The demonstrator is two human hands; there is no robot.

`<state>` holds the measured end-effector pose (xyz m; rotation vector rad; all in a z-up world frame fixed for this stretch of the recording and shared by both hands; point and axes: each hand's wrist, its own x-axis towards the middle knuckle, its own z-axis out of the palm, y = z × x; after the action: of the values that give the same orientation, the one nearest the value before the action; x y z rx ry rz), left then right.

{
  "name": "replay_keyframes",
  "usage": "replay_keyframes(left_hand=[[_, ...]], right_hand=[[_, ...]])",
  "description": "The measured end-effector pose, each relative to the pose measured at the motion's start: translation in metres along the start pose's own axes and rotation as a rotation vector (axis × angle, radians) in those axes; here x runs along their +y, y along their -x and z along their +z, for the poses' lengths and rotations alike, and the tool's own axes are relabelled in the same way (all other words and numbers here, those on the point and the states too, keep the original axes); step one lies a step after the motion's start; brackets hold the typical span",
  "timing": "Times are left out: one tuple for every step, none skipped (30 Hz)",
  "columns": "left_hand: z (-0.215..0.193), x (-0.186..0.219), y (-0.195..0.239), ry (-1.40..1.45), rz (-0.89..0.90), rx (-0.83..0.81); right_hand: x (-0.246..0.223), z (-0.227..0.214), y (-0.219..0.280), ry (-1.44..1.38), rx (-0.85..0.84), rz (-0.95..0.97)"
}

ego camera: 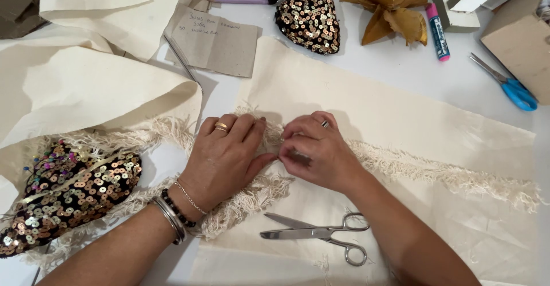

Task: Decorating a piece of white fabric by attaching and trimming a decorative fringe using scissors

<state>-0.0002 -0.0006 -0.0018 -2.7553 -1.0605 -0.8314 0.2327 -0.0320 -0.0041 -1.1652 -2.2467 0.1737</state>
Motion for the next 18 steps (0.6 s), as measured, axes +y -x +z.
replay_keyframes(left_hand=[[0.000,0.000,0.000,0.000,-0.001,0.002],[0.000,0.000,-0.001,0.003,0.002,0.007],[-0.001,0.000,0.000,0.006,0.004,0.010],[-0.001,0.001,0.000,0.007,0.003,0.010],[-0.002,0.001,-0.001,0.004,0.006,0.010],[-0.003,0.001,-0.002,0.001,0.010,0.011],[-0.002,0.001,-0.002,0.002,0.013,0.010],[-0.002,0.001,-0.003,0.010,0.003,0.018],[-0.002,0.001,-0.002,0.018,-0.009,0.025],[-0.002,0.001,-0.002,0.019,-0.009,0.024],[-0.002,0.001,-0.002,0.022,-0.019,0.032],[-0.002,0.001,-0.002,0.024,-0.028,0.039],[-0.002,0.001,-0.002,0.024,-0.027,0.040],[-0.002,0.001,-0.003,0.021,-0.032,0.039],[-0.003,0.001,-0.003,0.019,-0.037,0.036],[-0.003,0.002,-0.002,0.020,-0.036,0.034],[-0.003,0.002,-0.002,0.015,-0.039,0.029],[-0.003,0.002,-0.001,0.009,-0.041,0.023]], right_hand=[[0.001,-0.001,0.000,0.001,-0.001,-0.001],[0.003,-0.003,0.000,-0.042,0.008,0.046],[0.004,-0.004,0.001,-0.086,0.017,0.095],[0.006,0.000,0.000,-0.087,0.016,0.095],[0.008,0.004,-0.002,-0.048,0.065,0.154],[0.010,0.008,-0.003,-0.009,0.114,0.213],[0.007,0.008,-0.005,-0.008,0.115,0.215],[0.004,0.009,-0.006,0.014,0.102,0.216],[0.001,0.010,-0.008,0.034,0.086,0.216],[0.001,0.010,-0.008,0.033,0.085,0.217],[0.002,0.011,-0.007,0.034,0.082,0.189],[0.002,0.012,-0.007,0.034,0.079,0.160],[0.002,0.010,-0.007,0.035,0.080,0.160],[0.001,0.009,-0.008,0.038,0.078,0.122],[0.000,0.008,-0.007,0.040,0.075,0.086],[0.000,0.007,-0.006,0.039,0.076,0.088],[0.000,0.005,-0.004,0.035,0.052,0.051],[0.000,0.004,-0.003,0.030,0.028,0.014]])
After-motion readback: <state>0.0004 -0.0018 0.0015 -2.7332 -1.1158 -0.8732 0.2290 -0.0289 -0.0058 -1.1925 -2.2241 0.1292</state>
